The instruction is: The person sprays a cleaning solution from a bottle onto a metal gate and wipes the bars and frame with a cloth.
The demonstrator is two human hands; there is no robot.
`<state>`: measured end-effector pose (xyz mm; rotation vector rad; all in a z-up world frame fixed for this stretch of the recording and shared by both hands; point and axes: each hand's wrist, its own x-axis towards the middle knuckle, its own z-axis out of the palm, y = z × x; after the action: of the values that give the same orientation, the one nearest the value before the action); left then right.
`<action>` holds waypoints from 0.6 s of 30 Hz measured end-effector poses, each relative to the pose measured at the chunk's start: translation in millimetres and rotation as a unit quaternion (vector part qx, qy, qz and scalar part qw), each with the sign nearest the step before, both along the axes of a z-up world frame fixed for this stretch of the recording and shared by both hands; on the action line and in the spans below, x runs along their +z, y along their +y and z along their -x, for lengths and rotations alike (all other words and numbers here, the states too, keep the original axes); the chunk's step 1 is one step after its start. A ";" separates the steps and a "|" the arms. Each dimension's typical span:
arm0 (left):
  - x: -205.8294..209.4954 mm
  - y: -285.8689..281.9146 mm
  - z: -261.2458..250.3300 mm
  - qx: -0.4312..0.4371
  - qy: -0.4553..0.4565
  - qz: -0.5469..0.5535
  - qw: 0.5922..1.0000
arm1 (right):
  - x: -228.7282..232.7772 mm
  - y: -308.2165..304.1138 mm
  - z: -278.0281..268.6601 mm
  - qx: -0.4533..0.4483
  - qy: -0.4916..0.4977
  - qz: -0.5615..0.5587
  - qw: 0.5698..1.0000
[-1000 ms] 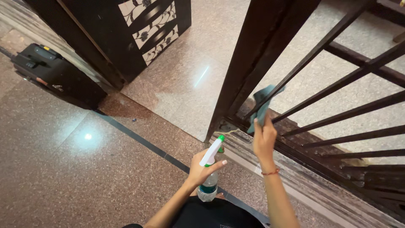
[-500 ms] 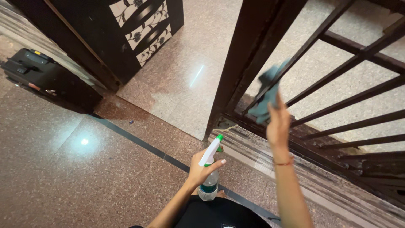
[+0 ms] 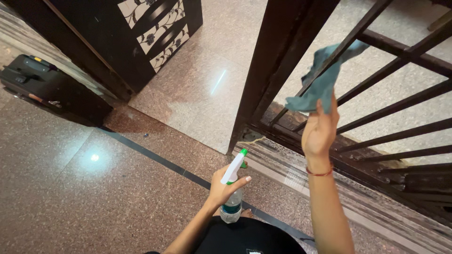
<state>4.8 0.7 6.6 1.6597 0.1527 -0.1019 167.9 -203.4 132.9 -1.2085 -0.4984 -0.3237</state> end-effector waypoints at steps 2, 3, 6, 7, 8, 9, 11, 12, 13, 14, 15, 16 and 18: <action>-0.4 -1.0 -2.0 0.001 -0.018 0.009 1.000 | -22.4 -3.8 -2.2 0.009 0.013 -0.016 1.000; -0.7 -1.8 -1.8 0.000 -0.026 0.012 1.000 | -36.5 -5.2 -1.8 0.009 0.024 -0.027 0.999; -0.6 -7.1 -3.5 -0.008 -0.025 0.014 1.000 | -78.2 -13.0 -3.5 0.020 0.064 -0.047 0.997; -0.3 -8.9 -4.2 -0.011 -0.025 0.010 1.000 | -90.9 -15.8 -4.7 0.026 0.078 -0.051 0.995; 0.0 -10.5 -4.5 -0.013 -0.026 0.005 1.000 | -103.1 -17.8 -4.4 0.037 0.108 -0.059 0.992; 0.6 -11.5 -4.7 -0.014 -0.027 0.001 1.000 | -113.6 -19.1 -3.9 0.049 0.139 -0.068 0.987; 2.3 -12.2 -3.6 -0.019 -0.027 -0.008 0.999 | -126.5 -22.3 -2.9 0.068 0.205 -0.097 0.971; 3.1 -12.5 -3.2 -0.021 -0.027 -0.012 0.999 | -128.3 -23.1 -2.2 0.075 0.241 -0.118 0.960; 3.5 -11.8 -2.9 -0.021 -0.029 -0.004 0.999 | -128.6 -23.6 -0.4 0.080 0.277 -0.140 0.947; 3.6 -10.8 -2.9 -0.021 -0.031 0.005 0.999 | -126.3 -25.1 2.1 0.109 0.298 -0.178 0.932; 3.1 -10.0 -1.2 -0.020 -0.032 0.013 0.999 | -121.5 -27.5 7.6 0.138 0.318 -0.215 0.913; 2.5 -9.1 -0.5 -0.017 -0.033 0.004 0.999 | -114.5 -29.1 13.8 0.166 0.338 -0.252 0.891; 1.6 -5.3 -1.0 -0.012 -0.034 -0.014 0.999 | -96.1 -26.1 29.9 0.149 0.370 -0.272 0.876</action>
<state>5.8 -4.7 8.3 1.6913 0.0821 -0.0613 138.0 -229.5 36.8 -0.6075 0.0902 0.2646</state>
